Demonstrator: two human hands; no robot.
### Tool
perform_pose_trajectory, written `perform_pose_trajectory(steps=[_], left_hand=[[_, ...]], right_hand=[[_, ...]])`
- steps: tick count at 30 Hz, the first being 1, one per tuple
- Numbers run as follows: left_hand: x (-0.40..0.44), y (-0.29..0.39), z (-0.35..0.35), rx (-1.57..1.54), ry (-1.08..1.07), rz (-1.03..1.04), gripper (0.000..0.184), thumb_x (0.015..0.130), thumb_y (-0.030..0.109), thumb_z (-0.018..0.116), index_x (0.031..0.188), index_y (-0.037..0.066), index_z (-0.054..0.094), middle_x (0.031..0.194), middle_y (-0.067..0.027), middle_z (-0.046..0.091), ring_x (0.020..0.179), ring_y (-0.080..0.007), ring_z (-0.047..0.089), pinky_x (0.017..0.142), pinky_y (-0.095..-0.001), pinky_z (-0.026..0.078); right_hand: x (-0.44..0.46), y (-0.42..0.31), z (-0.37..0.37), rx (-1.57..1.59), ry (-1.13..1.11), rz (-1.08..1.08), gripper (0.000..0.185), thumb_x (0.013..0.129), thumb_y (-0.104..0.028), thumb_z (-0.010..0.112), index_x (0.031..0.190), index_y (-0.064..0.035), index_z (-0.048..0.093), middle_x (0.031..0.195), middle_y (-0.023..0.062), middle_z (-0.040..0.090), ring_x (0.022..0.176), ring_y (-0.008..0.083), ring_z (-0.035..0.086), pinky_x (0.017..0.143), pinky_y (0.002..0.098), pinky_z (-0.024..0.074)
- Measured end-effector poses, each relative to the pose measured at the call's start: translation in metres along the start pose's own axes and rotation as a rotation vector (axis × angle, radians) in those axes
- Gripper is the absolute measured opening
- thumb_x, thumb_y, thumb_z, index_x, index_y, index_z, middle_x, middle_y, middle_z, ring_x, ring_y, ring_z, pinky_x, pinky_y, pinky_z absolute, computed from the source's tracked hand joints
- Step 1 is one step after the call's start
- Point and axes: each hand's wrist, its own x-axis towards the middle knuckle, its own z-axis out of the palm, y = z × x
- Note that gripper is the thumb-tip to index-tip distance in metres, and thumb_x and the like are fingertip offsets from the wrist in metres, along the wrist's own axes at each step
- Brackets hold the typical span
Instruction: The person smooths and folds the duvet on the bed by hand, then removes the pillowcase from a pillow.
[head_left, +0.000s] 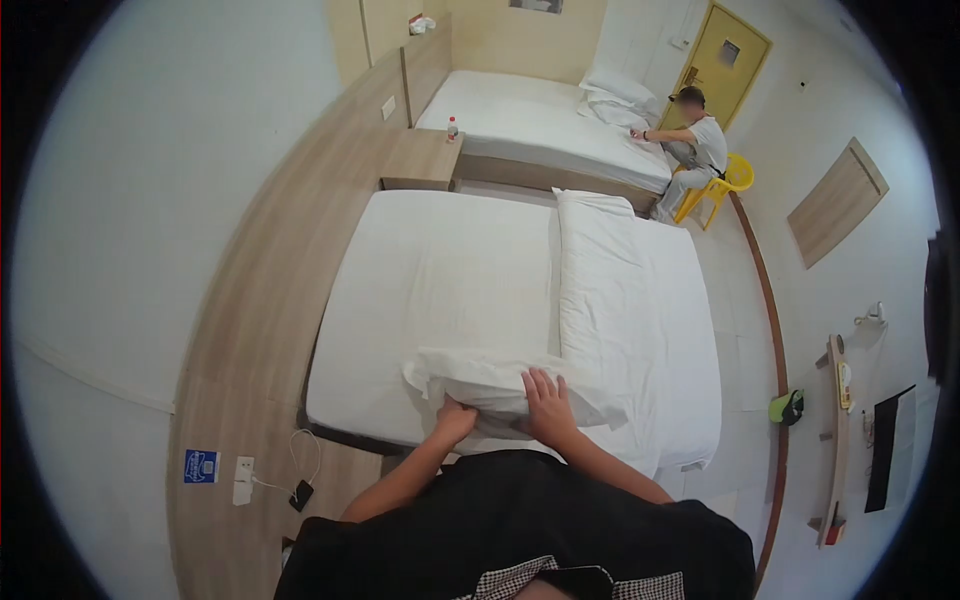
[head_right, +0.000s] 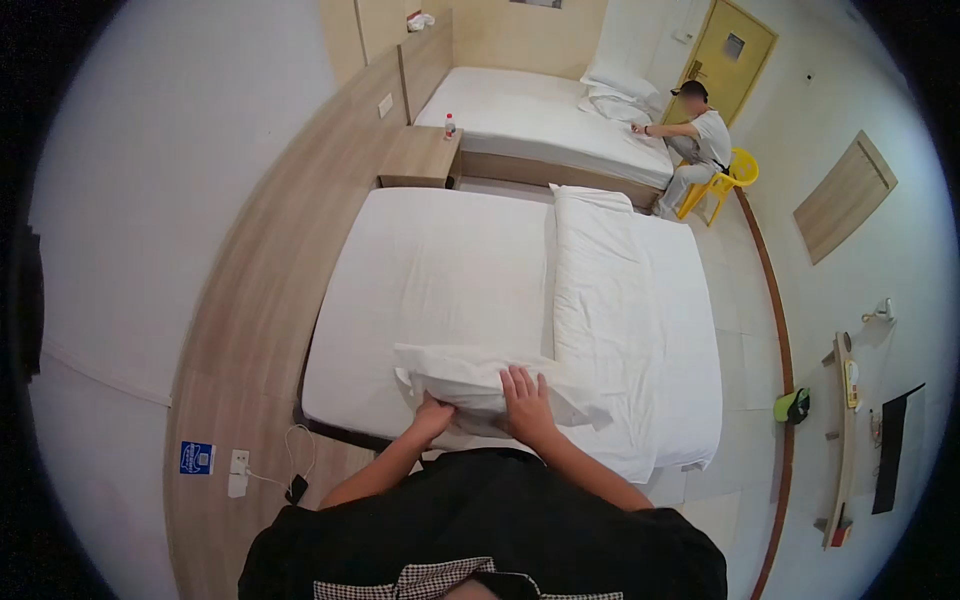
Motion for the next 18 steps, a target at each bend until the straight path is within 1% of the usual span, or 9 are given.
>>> perform_pose_trajectory(steps=[3, 4, 7, 8, 11, 12, 13, 15, 18], left_hand=[[-0.015, 0.009, -0.007, -0.204, -0.012, 0.006, 0.073, 0.083, 0.024, 0.06, 0.142, -0.009, 0.031, 0.139, -0.03, 0.046, 0.13, -0.0401, 0.046, 0.108, -0.0402, 0.038], [-0.023, 0.014, -0.012, -0.228, -0.056, 0.016, 0.073, 0.084, 0.023, 0.06, 0.142, -0.01, 0.03, 0.139, -0.03, 0.046, 0.131, -0.0388, 0.047, 0.108, -0.0397, 0.038], [-0.036, 0.008, -0.003, -0.334, -0.174, -0.076, 0.069, 0.086, 0.019, 0.058, 0.142, -0.009, 0.031, 0.139, -0.0277, 0.048, 0.13, -0.0346, 0.049, 0.108, -0.0389, 0.038], [-0.037, 0.006, 0.0, -0.377, -0.208, -0.122, 0.067, 0.086, 0.018, 0.057, 0.142, -0.009, 0.031, 0.139, -0.0266, 0.048, 0.129, -0.0331, 0.05, 0.108, -0.0387, 0.038], [-0.044, 0.01, -0.01, -0.344, -0.171, 0.013, 0.061, 0.089, 0.017, 0.056, 0.141, -0.007, 0.036, 0.137, -0.0249, 0.051, 0.128, -0.0321, 0.051, 0.108, -0.0384, 0.038], [-0.045, 0.015, -0.017, -0.385, -0.127, 0.039, 0.058, 0.09, 0.016, 0.055, 0.14, -0.007, 0.037, 0.136, -0.0247, 0.051, 0.127, -0.0321, 0.051, 0.107, -0.0386, 0.038], [-0.041, 0.027, -0.03, -0.425, -0.081, 0.068, 0.056, 0.09, 0.016, 0.054, 0.139, -0.007, 0.039, 0.136, -0.0244, 0.052, 0.127, -0.0322, 0.052, 0.107, -0.0388, 0.039], [-0.042, 0.062, -0.056, -0.454, 0.023, 0.146, 0.053, 0.092, 0.016, 0.054, 0.138, -0.007, 0.042, 0.134, -0.0247, 0.053, 0.127, -0.0326, 0.051, 0.107, -0.0392, 0.038], [-0.04, 0.12, -0.092, -0.399, 0.214, 0.288, 0.05, 0.094, 0.018, 0.052, 0.137, -0.008, 0.043, 0.133, -0.0265, 0.053, 0.129, -0.0337, 0.049, 0.108, -0.0395, 0.037]], right_hand=[[0.006, 0.034, 0.048, 0.109, -0.122, 0.018, 0.083, 0.072, -0.032, 0.079, 0.141, -0.0055, 0.04, 0.133, 0.0139, 0.055, 0.116, 0.0297, 0.057, 0.105, 0.0493, 0.0359], [0.008, 0.046, 0.06, 0.127, -0.037, -0.067, 0.072, 0.074, -0.025, 0.076, 0.135, -0.0057, 0.046, 0.12, 0.0138, 0.063, 0.1, 0.0313, 0.064, 0.091, 0.0478, 0.0469], [0.024, 0.067, 0.07, 0.134, -0.285, -0.108, 0.053, 0.079, -0.019, 0.067, 0.128, -0.0065, 0.051, 0.102, 0.0146, 0.068, 0.081, 0.0352, 0.067, 0.071, 0.0482, 0.0518], [0.031, 0.07, 0.068, 0.175, -0.151, -0.183, 0.036, 0.084, -0.018, 0.058, 0.118, -0.0074, 0.054, 0.087, 0.0151, 0.069, 0.07, 0.0384, 0.066, 0.06, 0.0503, 0.0509], [0.062, 0.054, 0.017, 0.156, -0.293, -0.257, 0.026, 0.086, -0.017, 0.052, 0.11, -0.007, 0.055, 0.081, 0.0171, 0.067, 0.071, 0.0393, 0.065, 0.063, 0.0513, 0.0503], [0.073, 0.045, -0.004, 0.192, -0.272, -0.22, 0.018, 0.085, -0.015, 0.052, 0.1, -0.0051, 0.056, 0.077, 0.0191, 0.066, 0.071, 0.0407, 0.064, 0.064, 0.0516, 0.0494], [0.085, 0.038, -0.023, 0.317, -0.128, -0.183, 0.017, 0.083, -0.014, 0.053, 0.095, -0.0037, 0.058, 0.08, 0.0239, 0.064, 0.074, 0.042, 0.063, 0.065, 0.0514, 0.0489], [0.105, 0.022, -0.053, 0.426, 0.125, -0.075, 0.019, 0.086, -0.013, 0.055, 0.1, -0.0028, 0.062, 0.078, 0.0201, 0.067, 0.075, 0.0352, 0.066, 0.067, 0.0459, 0.0507], [0.118, -0.008, -0.106, 1.16, 0.131, 0.331, 0.023, 0.093, -0.015, 0.054, 0.107, -0.0016, 0.065, 0.082, 0.0141, 0.07, 0.079, 0.0271, 0.068, 0.072, 0.0392, 0.0536]])
